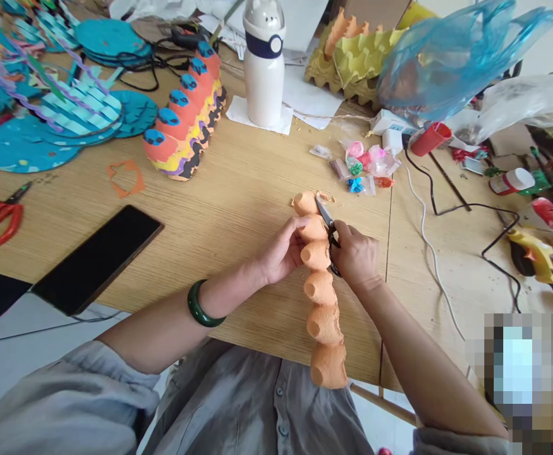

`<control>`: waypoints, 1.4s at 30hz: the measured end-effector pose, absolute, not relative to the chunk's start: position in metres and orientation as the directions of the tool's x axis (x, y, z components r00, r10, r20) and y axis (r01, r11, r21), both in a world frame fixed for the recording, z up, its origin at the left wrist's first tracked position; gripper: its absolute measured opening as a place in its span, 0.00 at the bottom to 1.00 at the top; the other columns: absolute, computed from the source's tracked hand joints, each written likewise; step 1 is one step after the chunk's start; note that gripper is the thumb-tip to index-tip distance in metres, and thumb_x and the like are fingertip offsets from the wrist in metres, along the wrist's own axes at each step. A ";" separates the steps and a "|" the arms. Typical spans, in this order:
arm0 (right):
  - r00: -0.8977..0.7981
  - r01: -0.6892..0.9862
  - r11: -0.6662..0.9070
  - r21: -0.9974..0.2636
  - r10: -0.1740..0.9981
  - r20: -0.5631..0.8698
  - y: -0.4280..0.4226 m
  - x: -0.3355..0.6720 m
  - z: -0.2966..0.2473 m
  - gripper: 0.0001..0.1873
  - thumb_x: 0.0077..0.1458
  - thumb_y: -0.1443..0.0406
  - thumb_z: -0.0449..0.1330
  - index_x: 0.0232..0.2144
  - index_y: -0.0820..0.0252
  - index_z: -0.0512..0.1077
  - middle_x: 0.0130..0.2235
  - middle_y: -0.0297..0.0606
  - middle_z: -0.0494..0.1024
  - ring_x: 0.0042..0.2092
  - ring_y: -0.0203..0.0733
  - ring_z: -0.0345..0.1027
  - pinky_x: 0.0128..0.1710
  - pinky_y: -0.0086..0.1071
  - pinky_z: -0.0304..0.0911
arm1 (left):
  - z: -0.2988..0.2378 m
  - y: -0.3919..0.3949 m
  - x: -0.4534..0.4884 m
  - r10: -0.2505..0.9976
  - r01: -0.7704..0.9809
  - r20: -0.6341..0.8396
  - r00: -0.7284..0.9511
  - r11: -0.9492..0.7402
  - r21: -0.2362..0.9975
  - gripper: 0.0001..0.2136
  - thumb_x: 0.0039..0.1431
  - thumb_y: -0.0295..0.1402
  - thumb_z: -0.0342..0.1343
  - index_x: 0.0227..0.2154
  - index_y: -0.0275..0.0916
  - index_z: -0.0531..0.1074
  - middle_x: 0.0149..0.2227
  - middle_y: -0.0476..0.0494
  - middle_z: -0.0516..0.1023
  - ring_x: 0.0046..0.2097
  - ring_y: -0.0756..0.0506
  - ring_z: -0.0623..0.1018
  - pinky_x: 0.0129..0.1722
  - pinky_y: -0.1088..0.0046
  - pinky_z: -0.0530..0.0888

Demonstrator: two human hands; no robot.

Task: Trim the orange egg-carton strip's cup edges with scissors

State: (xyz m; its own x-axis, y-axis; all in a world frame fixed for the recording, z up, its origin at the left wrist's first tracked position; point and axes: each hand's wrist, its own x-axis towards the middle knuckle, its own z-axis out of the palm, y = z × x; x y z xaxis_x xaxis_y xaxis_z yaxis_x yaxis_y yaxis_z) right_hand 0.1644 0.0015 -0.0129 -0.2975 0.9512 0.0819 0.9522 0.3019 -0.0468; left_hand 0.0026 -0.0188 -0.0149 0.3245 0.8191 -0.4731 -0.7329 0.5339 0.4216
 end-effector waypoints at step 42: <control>-0.233 0.966 0.249 0.075 0.957 -0.172 -0.001 0.128 0.059 0.33 0.67 0.39 0.46 0.44 0.61 0.73 0.40 0.51 0.84 0.37 0.54 0.78 0.27 0.35 0.41 | -0.014 -0.020 0.004 0.905 -0.860 -0.329 0.271 0.381 0.339 0.12 0.61 0.33 0.63 0.24 0.37 0.69 0.24 0.53 0.70 0.27 0.53 0.69 0.34 0.73 0.67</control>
State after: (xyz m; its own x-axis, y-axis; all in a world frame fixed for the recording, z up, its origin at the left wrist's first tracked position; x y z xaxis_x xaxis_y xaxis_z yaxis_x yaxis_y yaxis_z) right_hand 0.1283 -0.0013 0.0591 -0.2331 0.9572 -0.1715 0.9657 0.2487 0.0752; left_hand 0.0043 -0.0195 -0.0144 0.2713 0.9046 -0.3287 -0.8601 0.3811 0.3390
